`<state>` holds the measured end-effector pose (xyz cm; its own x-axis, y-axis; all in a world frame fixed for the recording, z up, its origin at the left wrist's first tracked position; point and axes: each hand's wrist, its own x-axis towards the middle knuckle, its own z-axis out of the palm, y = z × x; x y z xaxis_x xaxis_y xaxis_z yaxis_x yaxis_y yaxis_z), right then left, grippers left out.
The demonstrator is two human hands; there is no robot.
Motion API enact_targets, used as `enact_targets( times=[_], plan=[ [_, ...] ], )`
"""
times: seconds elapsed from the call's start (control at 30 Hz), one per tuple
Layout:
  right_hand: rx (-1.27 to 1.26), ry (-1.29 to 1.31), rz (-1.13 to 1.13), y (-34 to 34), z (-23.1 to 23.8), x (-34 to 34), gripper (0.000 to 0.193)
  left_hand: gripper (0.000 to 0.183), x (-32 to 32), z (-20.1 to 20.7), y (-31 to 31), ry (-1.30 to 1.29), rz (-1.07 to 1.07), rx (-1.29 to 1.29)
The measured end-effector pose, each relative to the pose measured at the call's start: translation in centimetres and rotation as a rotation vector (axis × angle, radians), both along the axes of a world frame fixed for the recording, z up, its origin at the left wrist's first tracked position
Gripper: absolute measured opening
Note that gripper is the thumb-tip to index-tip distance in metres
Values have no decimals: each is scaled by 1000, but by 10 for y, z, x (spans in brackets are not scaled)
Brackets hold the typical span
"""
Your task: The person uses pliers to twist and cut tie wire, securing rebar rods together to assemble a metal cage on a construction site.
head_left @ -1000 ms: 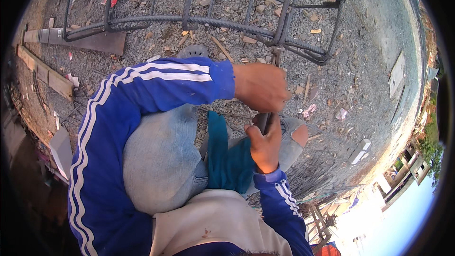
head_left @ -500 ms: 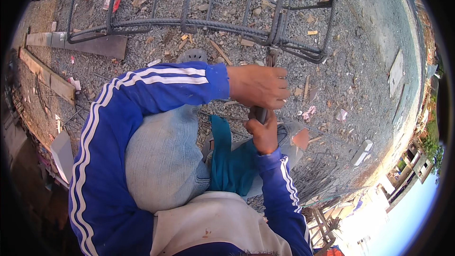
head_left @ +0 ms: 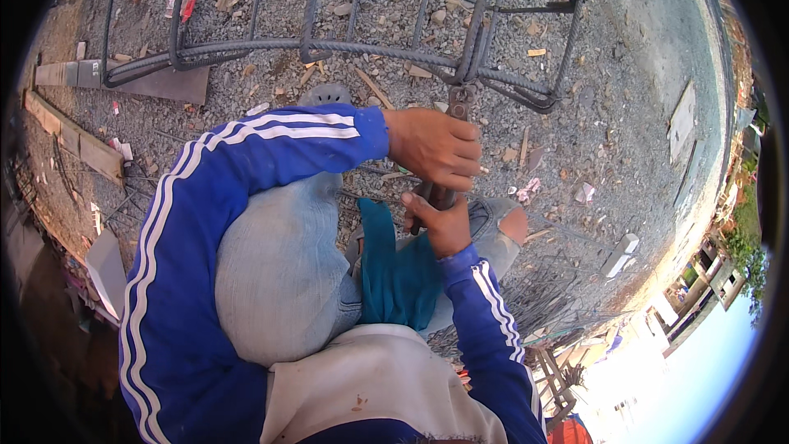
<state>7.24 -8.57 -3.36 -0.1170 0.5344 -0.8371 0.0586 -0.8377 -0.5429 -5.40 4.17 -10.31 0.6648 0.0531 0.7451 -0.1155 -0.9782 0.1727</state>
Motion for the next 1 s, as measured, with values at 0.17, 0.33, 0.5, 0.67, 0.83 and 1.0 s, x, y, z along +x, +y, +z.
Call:
enact_targets(
  times=[0.17,0.33,0.5,0.67,0.83,1.0],
  plan=[
    [173,-275,175,5,3,14,34,13,3,4,2,35,18,27],
    [780,-1117,510,5,35,9,53,15,30,60,4,888,56,-449],
    [431,-751,410,6,33,25,43,22,4,60,1,536,98,-295],
    [356,-656,381,-1,5,12,26,28,-12,2,-14,-41,151,-150],
    [497,-661,219,-10,-19,8,26,27,-3,-16,-13,-45,137,-47],
    [-173,167,-89,11,39,12,29,19,3,6,-8,-176,70,-165]
  ],
)
